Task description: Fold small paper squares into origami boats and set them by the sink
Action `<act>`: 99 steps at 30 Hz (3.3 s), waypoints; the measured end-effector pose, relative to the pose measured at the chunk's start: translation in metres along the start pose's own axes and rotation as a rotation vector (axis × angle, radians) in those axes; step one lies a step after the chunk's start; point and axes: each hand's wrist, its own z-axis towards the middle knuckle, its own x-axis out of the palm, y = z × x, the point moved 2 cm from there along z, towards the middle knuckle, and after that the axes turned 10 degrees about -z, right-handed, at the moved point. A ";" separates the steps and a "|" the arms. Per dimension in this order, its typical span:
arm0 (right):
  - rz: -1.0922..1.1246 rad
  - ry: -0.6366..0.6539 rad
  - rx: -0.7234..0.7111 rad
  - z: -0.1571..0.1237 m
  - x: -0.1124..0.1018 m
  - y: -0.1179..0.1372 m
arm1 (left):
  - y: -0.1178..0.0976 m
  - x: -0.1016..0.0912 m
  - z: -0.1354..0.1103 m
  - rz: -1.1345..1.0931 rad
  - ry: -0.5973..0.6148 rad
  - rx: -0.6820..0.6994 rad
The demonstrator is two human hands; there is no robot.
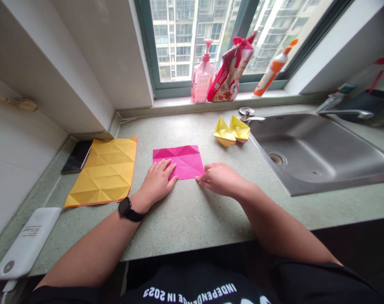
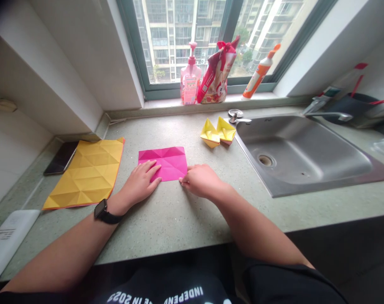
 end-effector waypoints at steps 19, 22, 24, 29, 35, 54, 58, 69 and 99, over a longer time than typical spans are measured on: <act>0.126 -0.262 -0.185 0.032 0.034 0.002 | -0.003 0.004 0.008 0.023 -0.013 -0.063; 0.167 -0.237 -0.169 0.033 0.035 -0.003 | -0.002 0.002 0.007 0.027 -0.032 -0.101; 0.194 -0.227 -0.163 0.034 0.033 -0.007 | 0.001 0.001 0.006 0.043 -0.026 -0.146; 0.188 -0.222 -0.172 0.033 0.034 -0.010 | 0.023 -0.007 0.001 0.045 0.039 -0.224; 0.176 -0.217 -0.177 0.032 0.036 -0.011 | 0.045 -0.028 -0.005 0.075 0.111 -0.279; 0.146 -0.253 -0.201 0.030 0.032 -0.004 | -0.004 -0.017 -0.006 -0.132 0.184 0.263; 0.151 -0.255 -0.249 0.028 0.031 0.004 | -0.005 -0.017 -0.008 -0.082 0.172 0.282; 0.139 -0.159 -0.157 0.028 0.024 0.007 | -0.004 -0.035 -0.011 -0.068 0.225 0.183; 0.149 -0.286 -0.038 0.033 0.040 -0.045 | -0.003 -0.014 0.003 -0.102 -0.045 0.130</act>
